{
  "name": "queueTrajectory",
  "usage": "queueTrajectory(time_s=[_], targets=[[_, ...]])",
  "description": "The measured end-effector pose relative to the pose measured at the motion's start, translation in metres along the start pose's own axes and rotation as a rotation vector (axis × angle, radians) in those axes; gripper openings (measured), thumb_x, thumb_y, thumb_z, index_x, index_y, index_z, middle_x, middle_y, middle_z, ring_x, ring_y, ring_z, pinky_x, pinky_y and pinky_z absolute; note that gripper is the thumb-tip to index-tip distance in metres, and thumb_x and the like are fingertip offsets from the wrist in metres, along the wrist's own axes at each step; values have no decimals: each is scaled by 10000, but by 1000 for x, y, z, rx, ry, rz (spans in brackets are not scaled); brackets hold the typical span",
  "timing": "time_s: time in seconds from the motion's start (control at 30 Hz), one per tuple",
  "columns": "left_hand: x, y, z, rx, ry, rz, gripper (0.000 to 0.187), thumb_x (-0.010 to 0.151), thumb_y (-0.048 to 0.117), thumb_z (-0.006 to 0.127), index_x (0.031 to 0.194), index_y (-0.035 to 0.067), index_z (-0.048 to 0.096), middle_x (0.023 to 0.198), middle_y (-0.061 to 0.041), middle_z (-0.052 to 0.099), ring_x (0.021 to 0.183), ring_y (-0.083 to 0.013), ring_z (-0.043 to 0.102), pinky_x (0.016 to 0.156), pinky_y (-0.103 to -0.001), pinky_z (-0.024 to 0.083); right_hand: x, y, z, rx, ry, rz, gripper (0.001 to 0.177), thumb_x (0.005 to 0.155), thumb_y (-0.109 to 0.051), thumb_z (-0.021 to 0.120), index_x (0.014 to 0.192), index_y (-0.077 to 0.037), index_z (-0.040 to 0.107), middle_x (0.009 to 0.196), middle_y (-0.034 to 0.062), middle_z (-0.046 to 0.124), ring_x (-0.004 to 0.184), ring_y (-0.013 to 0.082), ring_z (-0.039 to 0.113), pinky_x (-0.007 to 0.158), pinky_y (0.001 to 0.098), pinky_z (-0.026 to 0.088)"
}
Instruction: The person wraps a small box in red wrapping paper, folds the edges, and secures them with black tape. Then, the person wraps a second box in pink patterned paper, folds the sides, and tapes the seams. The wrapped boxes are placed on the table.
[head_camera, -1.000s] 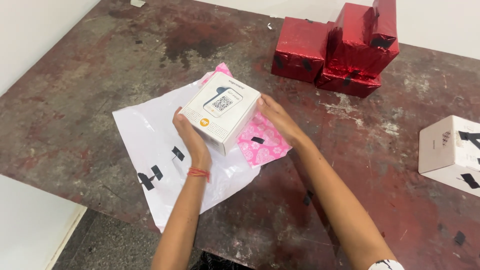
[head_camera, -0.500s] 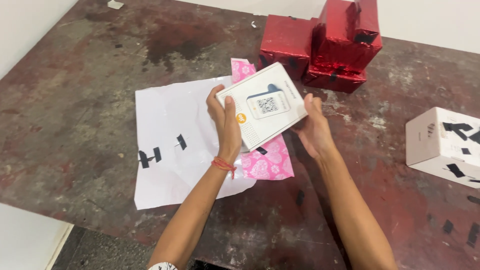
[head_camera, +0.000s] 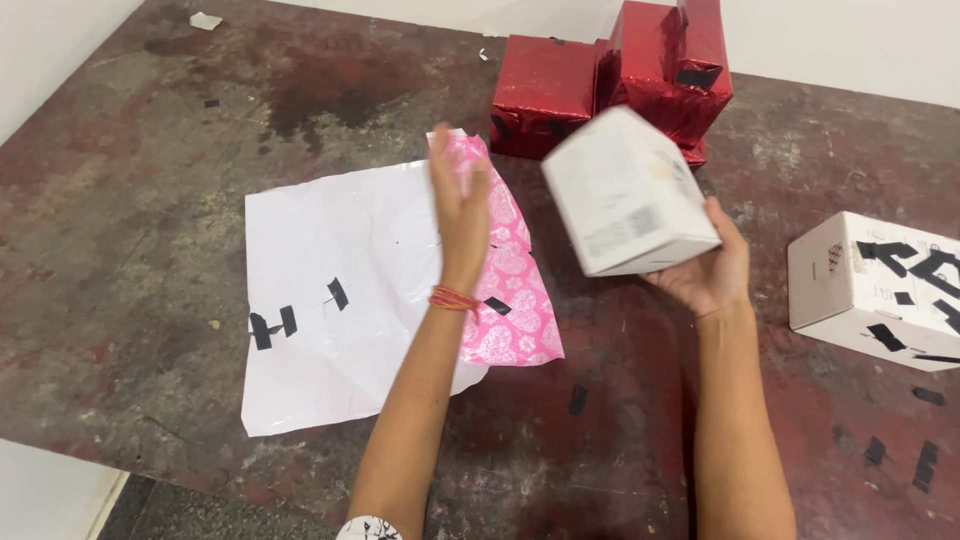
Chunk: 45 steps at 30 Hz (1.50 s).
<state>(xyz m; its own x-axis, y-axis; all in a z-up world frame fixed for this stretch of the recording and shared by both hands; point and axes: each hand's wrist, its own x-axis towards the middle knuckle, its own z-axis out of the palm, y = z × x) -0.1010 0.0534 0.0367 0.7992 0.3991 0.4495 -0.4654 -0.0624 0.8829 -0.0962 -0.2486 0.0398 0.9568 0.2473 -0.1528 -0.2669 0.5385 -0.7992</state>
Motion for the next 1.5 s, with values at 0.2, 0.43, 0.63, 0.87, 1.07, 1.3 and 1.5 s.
queueTrajectory(time_s=[0.2, 0.43, 0.63, 0.87, 1.07, 1.3, 1.5], targets=[[9, -55, -54, 762, 129, -122, 854, 925, 312, 731, 1495, -134, 279, 1445, -332, 441, 1343, -458, 456, 1153, -527, 328, -8, -9, -61, 119, 95, -150, 714, 1014, -582, 405, 1558, -122, 456, 1527, 173, 527, 1323, 329, 576, 951, 507, 536], [-4, -77, -48, 943, -32, -361, 607, 862, 258, 799, 1208, -131, 486, 1100, -299, 645, 1052, -462, 626, 961, -501, 476, -2, -7, -96, 325, 96, -269, 772, 995, -609, 453, 1575, -99, 446, 1530, 185, 528, 1316, 356, 595, 963, 535, 564], [-2, -74, -41, 826, -116, -299, 130, 859, 173, 733, 946, 79, 710, 984, -134, 772, 916, -282, 726, 907, -397, 551, 0, -7, -95, 376, 79, -311, 769, 985, -590, 492, 1580, -105, 454, 1538, 177, 532, 1313, 369, 598, 1002, 544, 567], [-2, -28, -18, 569, -176, -117, 156, 910, 179, 711, 954, 38, 661, 980, -131, 717, 759, -253, 702, 687, -383, 557, 1, -11, -93, 405, 110, -333, 725, 979, -576, 502, 1551, -133, 483, 1524, 152, 543, 1316, 344, 604, 985, 530, 572], [-17, -11, 60, -29, -374, -412, 215, 954, 201, 618, 1020, -1, 581, 1074, -143, 655, 750, -182, 754, 555, -313, 645, 0, -16, -101, 403, 106, -361, 698, 959, -577, 524, 1529, -175, 505, 1521, 111, 558, 1324, 321, 605, 959, 507, 564], [-31, -20, 129, -310, -651, -738, 394, 1047, 373, 548, 1248, 34, 540, 1221, -131, 607, 1202, -228, 652, 1008, -321, 572, -1, -20, -114, 427, 143, -388, 681, 949, -595, 519, 1502, -198, 517, 1513, 101, 559, 1308, 334, 600, 964, 528, 552], [-7, -27, 77, -407, -630, -322, 321, 1098, 189, 518, 1338, 0, 616, 1390, -90, 640, 1337, -197, 589, 1150, -374, 453, 0, -18, -123, 459, 143, -380, 716, 942, -615, 484, 1513, -183, 511, 1511, 132, 556, 1305, 359, 595, 971, 546, 547]])
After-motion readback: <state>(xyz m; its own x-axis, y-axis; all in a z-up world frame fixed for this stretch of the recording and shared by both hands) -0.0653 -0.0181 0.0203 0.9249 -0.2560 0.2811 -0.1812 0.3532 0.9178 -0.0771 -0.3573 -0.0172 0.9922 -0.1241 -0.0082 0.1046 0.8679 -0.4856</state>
